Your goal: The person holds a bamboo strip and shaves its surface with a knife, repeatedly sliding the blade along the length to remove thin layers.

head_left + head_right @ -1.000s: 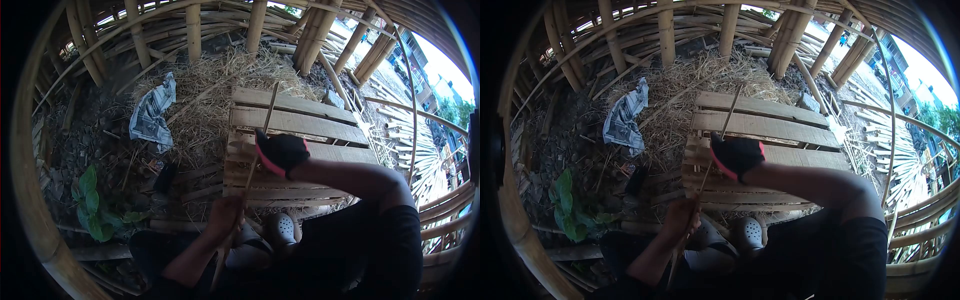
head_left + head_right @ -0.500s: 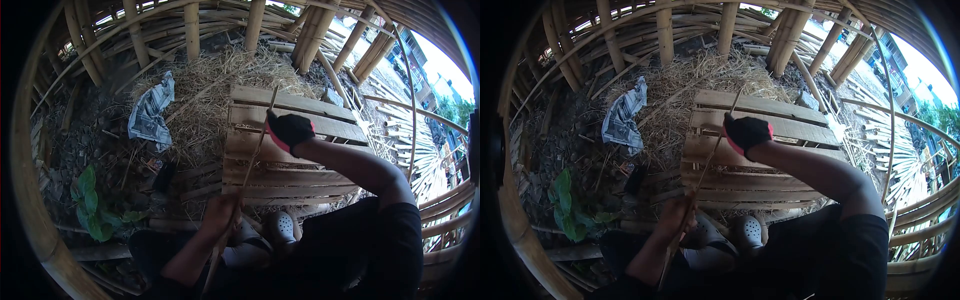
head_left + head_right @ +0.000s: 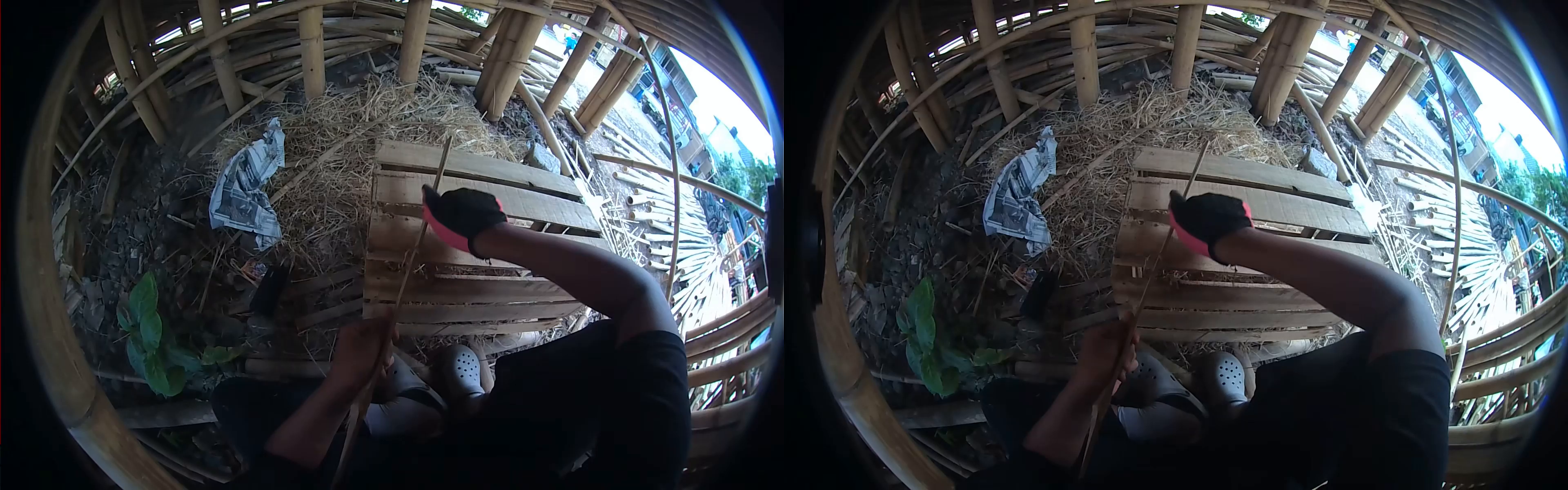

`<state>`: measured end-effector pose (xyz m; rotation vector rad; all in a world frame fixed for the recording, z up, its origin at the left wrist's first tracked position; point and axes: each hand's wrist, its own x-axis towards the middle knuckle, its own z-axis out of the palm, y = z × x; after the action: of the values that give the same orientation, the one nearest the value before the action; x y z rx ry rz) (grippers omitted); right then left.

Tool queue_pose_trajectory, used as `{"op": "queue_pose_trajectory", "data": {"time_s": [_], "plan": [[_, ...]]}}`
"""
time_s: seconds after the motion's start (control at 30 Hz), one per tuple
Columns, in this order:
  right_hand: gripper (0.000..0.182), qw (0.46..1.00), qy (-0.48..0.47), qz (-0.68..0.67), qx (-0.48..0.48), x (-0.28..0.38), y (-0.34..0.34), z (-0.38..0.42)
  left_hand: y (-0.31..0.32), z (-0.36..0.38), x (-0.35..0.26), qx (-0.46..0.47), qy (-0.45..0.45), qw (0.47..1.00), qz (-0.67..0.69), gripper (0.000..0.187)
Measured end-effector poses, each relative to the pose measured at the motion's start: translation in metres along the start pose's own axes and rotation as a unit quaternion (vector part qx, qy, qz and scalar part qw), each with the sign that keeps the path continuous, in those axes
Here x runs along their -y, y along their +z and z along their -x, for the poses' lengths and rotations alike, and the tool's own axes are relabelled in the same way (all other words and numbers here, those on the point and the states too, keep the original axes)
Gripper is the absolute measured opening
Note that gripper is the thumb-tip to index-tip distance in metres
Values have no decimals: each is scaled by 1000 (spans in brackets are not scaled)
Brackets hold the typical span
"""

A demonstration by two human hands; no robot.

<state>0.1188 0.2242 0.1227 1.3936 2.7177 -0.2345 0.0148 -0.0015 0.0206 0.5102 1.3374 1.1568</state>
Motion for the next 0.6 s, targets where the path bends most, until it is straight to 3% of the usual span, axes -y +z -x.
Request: {"op": "queue_pose_trajectory", "data": {"time_s": [0.03,0.13,0.23,0.3,0.37,0.4,0.5,0.57,0.6], "plan": [[74,997,65,-33,32,-2,-6,2,1,0,-4,5,7,1000,3,49],[74,998,18,-12,-52,24,34,46,5,8,-12,-9,2,1000,-8,48],[75,1000,10,-6,24,14,4,24,5,4,-7,-15,-12,1000,-8,48],[76,998,50,-27,22,-3,-2,0,3,1,1,-11,-17,1000,16,47],[77,1000,-1,-1,1,19,12,38,-1,-5,-1,21,20,999,33,46],[77,999,27,-14,-22,32,31,54,1,-4,1,20,19,999,34,46],[76,1000,-1,-10,29,18,19,28,5,-2,1,-16,-16,999,42,46],[74,998,63,-16,22,1,2,-1,3,-1,-2,8,-7,999,49,46],[72,998,47,-20,20,6,2,10,2,-2,-2,6,-5,999,51,46]]}}
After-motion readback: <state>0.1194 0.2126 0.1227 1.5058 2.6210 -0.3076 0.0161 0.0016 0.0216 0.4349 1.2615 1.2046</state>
